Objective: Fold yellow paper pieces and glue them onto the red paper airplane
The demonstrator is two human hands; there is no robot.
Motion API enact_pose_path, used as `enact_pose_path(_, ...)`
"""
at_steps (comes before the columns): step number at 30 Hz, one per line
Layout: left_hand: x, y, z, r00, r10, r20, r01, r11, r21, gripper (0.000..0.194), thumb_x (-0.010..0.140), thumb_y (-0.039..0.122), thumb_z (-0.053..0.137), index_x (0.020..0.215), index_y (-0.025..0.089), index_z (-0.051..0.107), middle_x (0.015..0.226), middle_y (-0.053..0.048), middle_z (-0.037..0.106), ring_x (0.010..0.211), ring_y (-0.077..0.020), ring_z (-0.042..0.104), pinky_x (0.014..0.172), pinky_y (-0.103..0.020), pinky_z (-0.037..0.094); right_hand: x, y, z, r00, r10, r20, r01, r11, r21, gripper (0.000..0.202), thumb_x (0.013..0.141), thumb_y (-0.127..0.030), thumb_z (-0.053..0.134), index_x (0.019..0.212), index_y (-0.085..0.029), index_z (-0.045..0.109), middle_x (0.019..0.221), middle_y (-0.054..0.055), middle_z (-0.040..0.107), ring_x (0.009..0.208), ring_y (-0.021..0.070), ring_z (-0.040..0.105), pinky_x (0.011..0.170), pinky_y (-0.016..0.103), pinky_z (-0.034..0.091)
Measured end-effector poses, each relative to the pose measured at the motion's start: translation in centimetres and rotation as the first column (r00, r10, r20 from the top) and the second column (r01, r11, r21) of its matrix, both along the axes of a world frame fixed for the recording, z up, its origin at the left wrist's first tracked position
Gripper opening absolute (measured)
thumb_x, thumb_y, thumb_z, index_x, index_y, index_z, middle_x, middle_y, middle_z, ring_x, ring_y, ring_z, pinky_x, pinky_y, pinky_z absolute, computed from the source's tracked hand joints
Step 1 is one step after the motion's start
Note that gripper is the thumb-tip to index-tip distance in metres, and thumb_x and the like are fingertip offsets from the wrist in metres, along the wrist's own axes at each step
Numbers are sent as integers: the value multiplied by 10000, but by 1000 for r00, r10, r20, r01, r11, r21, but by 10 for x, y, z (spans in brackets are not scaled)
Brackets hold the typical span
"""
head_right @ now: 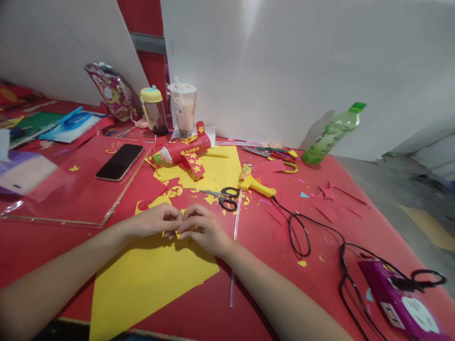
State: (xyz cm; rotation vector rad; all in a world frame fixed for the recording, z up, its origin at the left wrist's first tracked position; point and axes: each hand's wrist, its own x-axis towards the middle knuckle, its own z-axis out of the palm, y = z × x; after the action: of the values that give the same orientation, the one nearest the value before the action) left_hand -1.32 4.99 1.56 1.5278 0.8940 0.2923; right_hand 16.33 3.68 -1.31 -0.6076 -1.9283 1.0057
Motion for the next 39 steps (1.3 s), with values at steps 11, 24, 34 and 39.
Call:
enact_pose_path(11, 0, 1, -2, 999, -5, 52, 5, 1000, 5, 346, 781, 385, 499, 561, 121, 536, 476, 26, 472, 474, -77, 468, 500, -197, 352, 0, 0, 0, 999, -34, -17, 35, 994, 102, 54, 748, -180, 602, 720, -207, 641, 763, 18, 487, 677, 111, 527, 590, 228, 473)
enact_pose_path(24, 6, 0, 2, 990, 137, -27, -133, 986, 97, 238, 748, 309, 528, 597, 127, 549, 495, 28, 509, 461, -76, 470, 475, -193, 353, -1, 0, 1, 992, -116, 41, 116, 993, 4, 55, 703, -166, 619, 666, -194, 650, 727, 14, 492, 597, 98, 490, 497, 222, 417)
enact_pose_path(34, 7, 0, -3, 965, 257, 58, -261, 962, 79, 187, 749, 313, 544, 756, 133, 597, 727, -55, 674, 697, -147, 620, 694, -271, 454, 0, 3, 7, 952, -302, 50, 307, 937, -167, 59, 703, -186, 594, 682, -200, 648, 700, 10, 483, 607, 113, 473, 502, 240, 398)
enact_pose_path(39, 10, -4, -2, 955, 293, 56, -295, 955, 34, 182, 750, 309, 539, 762, 134, 587, 753, -64, 686, 731, -163, 636, 706, -283, 460, -1, 4, 6, 951, -306, 37, 305, 919, -251, 51, 693, -203, 588, 651, -196, 617, 704, 7, 457, 613, 114, 455, 496, 238, 380)
